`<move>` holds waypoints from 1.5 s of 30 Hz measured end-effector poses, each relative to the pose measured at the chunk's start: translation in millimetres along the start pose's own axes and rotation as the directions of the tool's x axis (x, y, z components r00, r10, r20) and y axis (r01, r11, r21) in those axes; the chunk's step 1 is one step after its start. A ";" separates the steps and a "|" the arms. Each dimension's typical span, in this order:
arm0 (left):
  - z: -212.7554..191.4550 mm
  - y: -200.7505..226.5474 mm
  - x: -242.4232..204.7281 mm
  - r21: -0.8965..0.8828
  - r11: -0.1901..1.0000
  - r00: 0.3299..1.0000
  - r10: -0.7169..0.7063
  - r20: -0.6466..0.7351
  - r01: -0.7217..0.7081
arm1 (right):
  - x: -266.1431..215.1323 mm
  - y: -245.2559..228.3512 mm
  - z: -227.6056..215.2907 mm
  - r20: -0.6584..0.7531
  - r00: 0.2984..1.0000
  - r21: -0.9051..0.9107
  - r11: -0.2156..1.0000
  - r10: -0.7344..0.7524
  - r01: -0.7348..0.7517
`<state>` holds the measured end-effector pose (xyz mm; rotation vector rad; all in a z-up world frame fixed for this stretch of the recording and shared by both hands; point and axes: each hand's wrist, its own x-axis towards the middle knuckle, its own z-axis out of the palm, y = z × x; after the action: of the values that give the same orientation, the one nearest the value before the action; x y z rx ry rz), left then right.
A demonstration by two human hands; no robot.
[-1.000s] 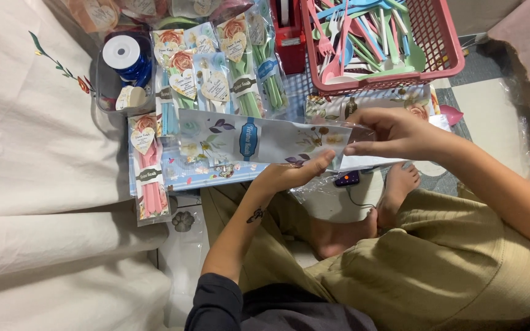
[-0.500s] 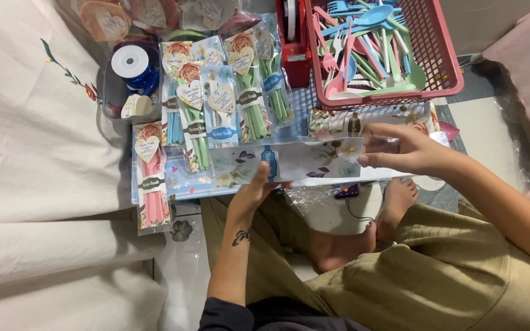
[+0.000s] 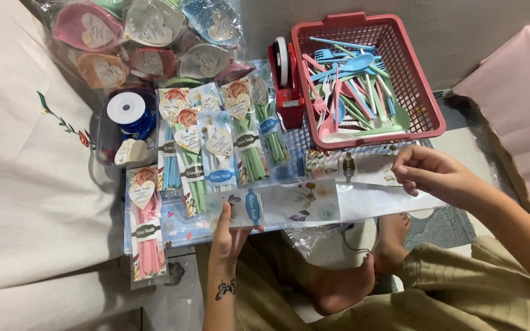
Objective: The person is individually packaging plastic spoons into plastic sleeves and sealing them using a heat sealer.
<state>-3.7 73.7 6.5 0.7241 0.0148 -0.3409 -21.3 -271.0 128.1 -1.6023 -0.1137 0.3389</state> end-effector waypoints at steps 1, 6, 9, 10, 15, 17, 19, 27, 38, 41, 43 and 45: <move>0.6 0.3 -0.5 0.009 1.000 0.995 -0.028 -0.092 0.029 | 2.8 0.4 -3.9 0.017 1.000 0.062 0.998 -0.017 0.016; 0.9 3.5 -0.9 0.002 0.997 0.986 -0.075 -0.147 0.077 | 34.8 -17.4 -29.2 0.045 0.999 -0.188 0.982 -0.006 0.015; 1.1 1.7 -3.7 -0.035 0.997 0.976 -0.081 -0.204 0.075 | 66.6 -28.8 -49.3 -0.066 0.998 -0.380 0.925 0.004 -0.029; 4.4 2.7 -6.3 0.011 0.997 0.970 -0.071 -0.231 0.076 | 77.3 -33.3 -51.0 -0.154 0.987 -0.464 0.878 0.050 -0.117; -6.4 -4.1 -1.6 -0.040 0.998 0.971 -0.050 -0.236 0.042 | 116.2 -32.9 -51.3 -0.238 0.954 -0.754 0.585 0.181 -0.299; -9.0 -4.9 -2.6 -0.053 0.997 0.936 -0.075 -0.344 0.061 | 127.8 -31.2 -42.7 -0.143 0.959 -0.804 0.536 0.243 -0.256; -12.5 -6.3 -2.7 -0.050 0.998 0.953 -0.062 -0.297 0.049 | 138.5 -33.0 -28.1 -0.058 0.964 -0.825 0.531 0.261 -0.193; -13.1 -3.9 -4.5 0.008 0.998 0.981 -0.053 -0.188 0.055 | 149.6 -13.1 1.4 0.156 0.972 -0.974 0.188 0.176 0.123; 3.4 3.5 -1.9 0.020 0.999 0.988 -0.028 -0.152 0.031 | 123.2 -50.1 -21.4 0.227 0.883 -0.917 0.215 -0.410 0.335; -12.6 -4.4 2.0 -0.028 1.000 0.999 0.005 -0.051 -0.007 | 93.9 -80.5 -10.3 -0.033 0.911 -0.788 0.571 -0.411 0.229; -3.6 1.1 0.9 0.040 0.999 0.999 0.034 -0.029 -0.033 | 79.5 -78.7 -18.6 -0.091 0.897 -0.750 0.622 -0.432 0.224; 2.0 3.6 -0.1 0.106 0.993 0.998 0.059 -0.005 -0.058 | 62.9 -67.3 -31.1 -0.150 0.883 -0.708 0.672 -0.445 0.219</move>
<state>-2.8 74.9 10.3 0.8293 -0.0169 -0.2840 56.3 -278.9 186.2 -2.2940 -0.3167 -0.3044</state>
